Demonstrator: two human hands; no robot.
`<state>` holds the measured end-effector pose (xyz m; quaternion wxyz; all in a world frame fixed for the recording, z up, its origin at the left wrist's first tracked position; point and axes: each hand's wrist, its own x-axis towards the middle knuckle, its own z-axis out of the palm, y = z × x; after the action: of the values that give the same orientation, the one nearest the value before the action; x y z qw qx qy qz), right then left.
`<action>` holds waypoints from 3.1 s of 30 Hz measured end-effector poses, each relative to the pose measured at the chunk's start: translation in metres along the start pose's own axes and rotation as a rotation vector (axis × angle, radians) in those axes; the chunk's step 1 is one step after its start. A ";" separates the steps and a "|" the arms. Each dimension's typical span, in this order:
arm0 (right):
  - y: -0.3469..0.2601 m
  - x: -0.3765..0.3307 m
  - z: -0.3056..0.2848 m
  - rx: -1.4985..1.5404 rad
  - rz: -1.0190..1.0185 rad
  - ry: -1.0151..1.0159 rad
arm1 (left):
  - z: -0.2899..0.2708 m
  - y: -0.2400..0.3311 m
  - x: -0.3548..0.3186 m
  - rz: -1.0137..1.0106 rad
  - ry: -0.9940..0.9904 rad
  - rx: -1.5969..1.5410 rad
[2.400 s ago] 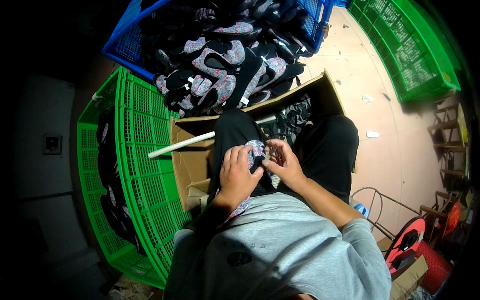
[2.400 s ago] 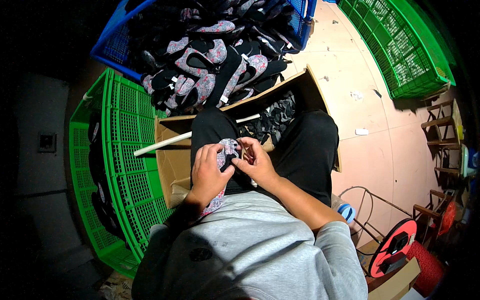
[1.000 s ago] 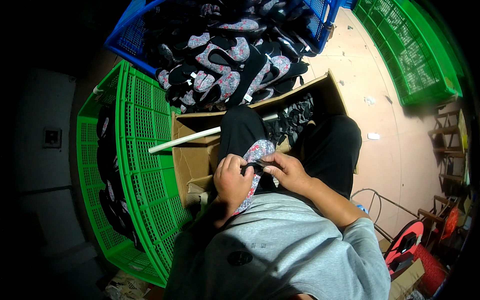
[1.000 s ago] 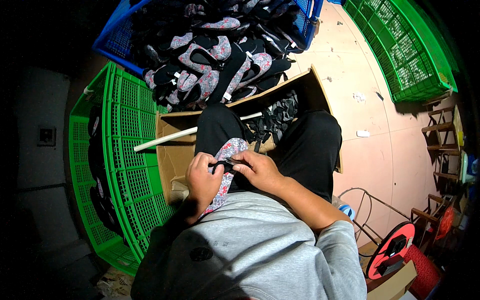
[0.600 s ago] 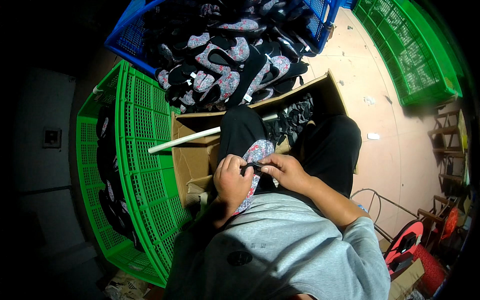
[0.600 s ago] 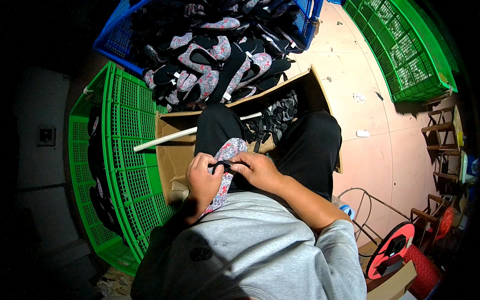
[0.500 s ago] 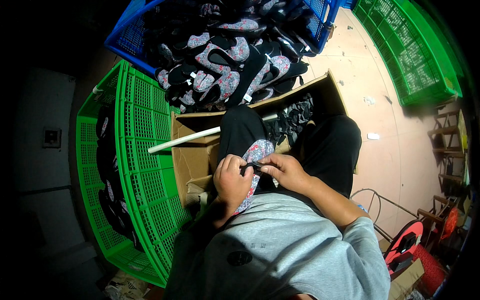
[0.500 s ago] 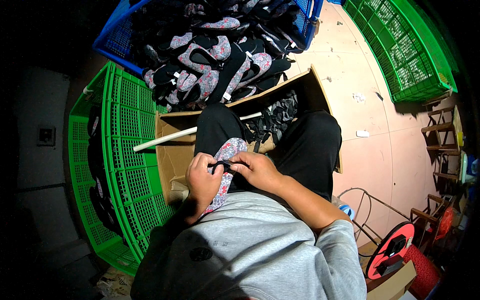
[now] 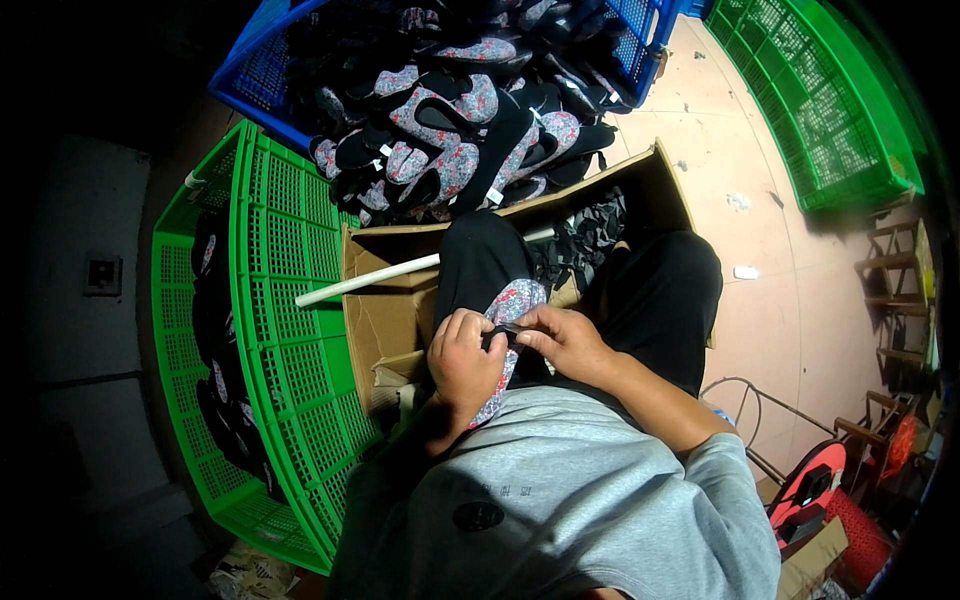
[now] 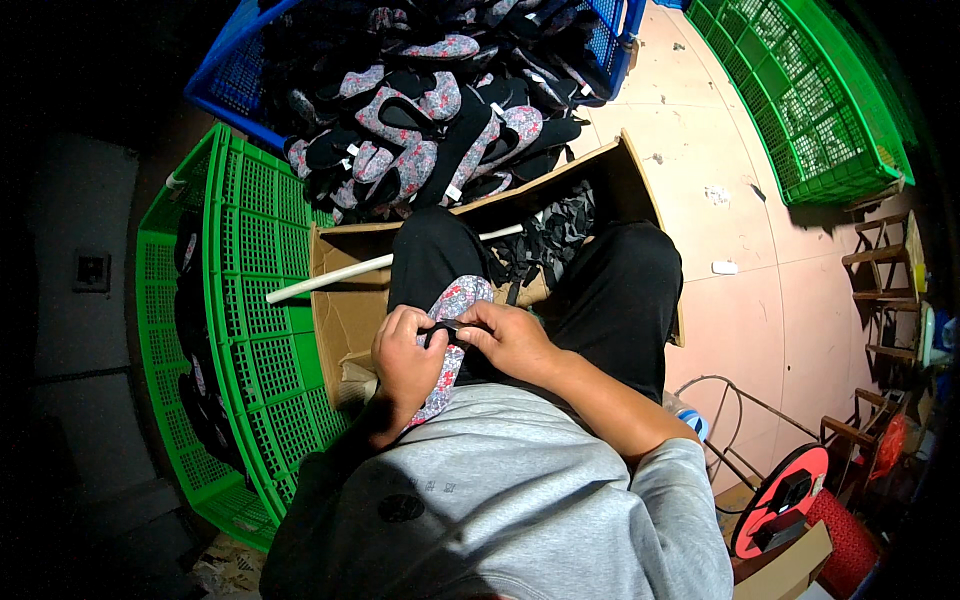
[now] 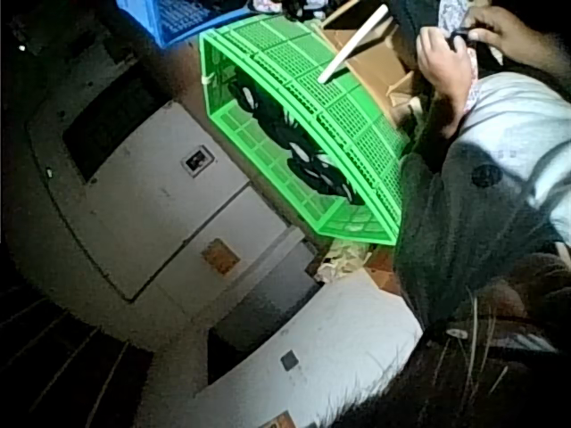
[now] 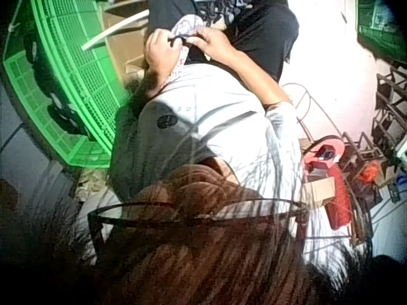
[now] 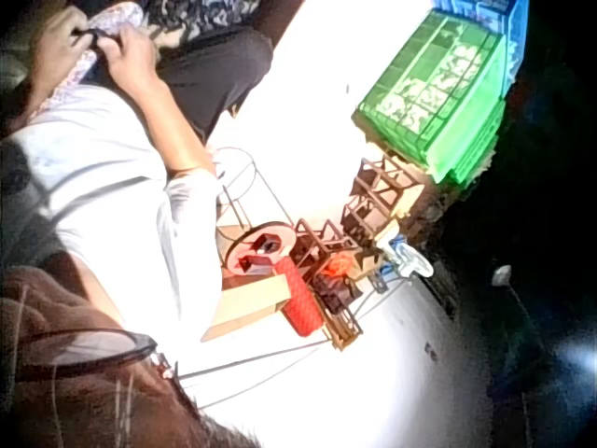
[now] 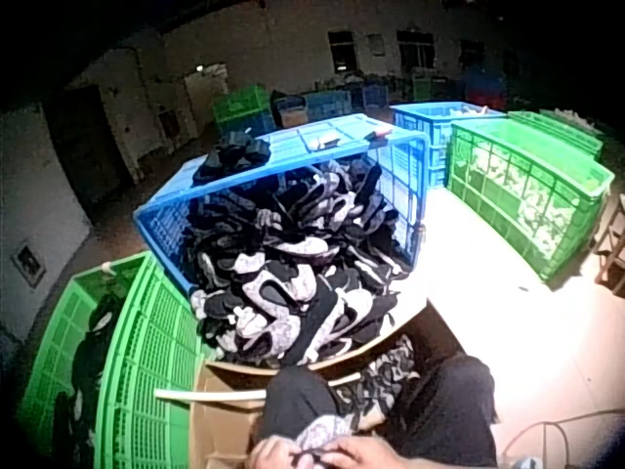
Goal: The person sits on the floor and repeatedly picks up patterned slippers from a blue crate. They inspect the slippers by hand, turning them over and checking the soles and straps, then place them into a cardboard box. The person also uses a handheld device to scan or record information during the process.
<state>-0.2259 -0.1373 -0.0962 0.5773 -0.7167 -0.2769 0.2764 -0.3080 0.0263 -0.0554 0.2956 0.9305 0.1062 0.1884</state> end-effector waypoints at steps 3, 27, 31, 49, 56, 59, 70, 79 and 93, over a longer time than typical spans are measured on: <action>-0.002 0.001 0.001 -0.013 -0.006 0.006 | 0.000 0.000 0.001 0.025 0.013 -0.010; 0.022 0.004 0.026 0.079 0.296 0.389 | 0.002 0.010 0.042 0.085 -0.256 0.117; 0.046 0.021 0.027 -0.038 0.271 0.478 | 0.015 0.013 0.051 0.111 -0.288 0.204; 0.027 0.032 -0.032 -0.327 -0.034 0.357 | 0.053 -0.003 0.057 0.377 -0.109 0.211; -0.010 0.001 -0.050 -0.234 -0.223 0.054 | 0.004 0.013 0.051 0.500 -0.221 0.066; -0.024 -0.010 -0.048 -0.102 -0.092 -0.037 | -0.015 0.019 0.051 0.332 -0.367 -0.084; -0.024 -0.007 -0.046 0.669 0.195 -0.348 | -0.048 0.012 0.042 -0.945 -0.975 -1.252; -0.008 -0.003 0.008 0.852 0.462 -0.055 | -0.034 -0.001 0.037 -0.909 -0.752 -1.788; 0.010 -0.011 0.000 1.079 0.312 0.144 | -0.034 -0.091 0.020 -0.711 -0.214 -2.017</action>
<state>-0.2327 -0.1474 -0.1054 0.8316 -0.3693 0.0529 0.4114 -0.3119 0.1227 -0.0780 0.9728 0.1845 0.1396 0.0098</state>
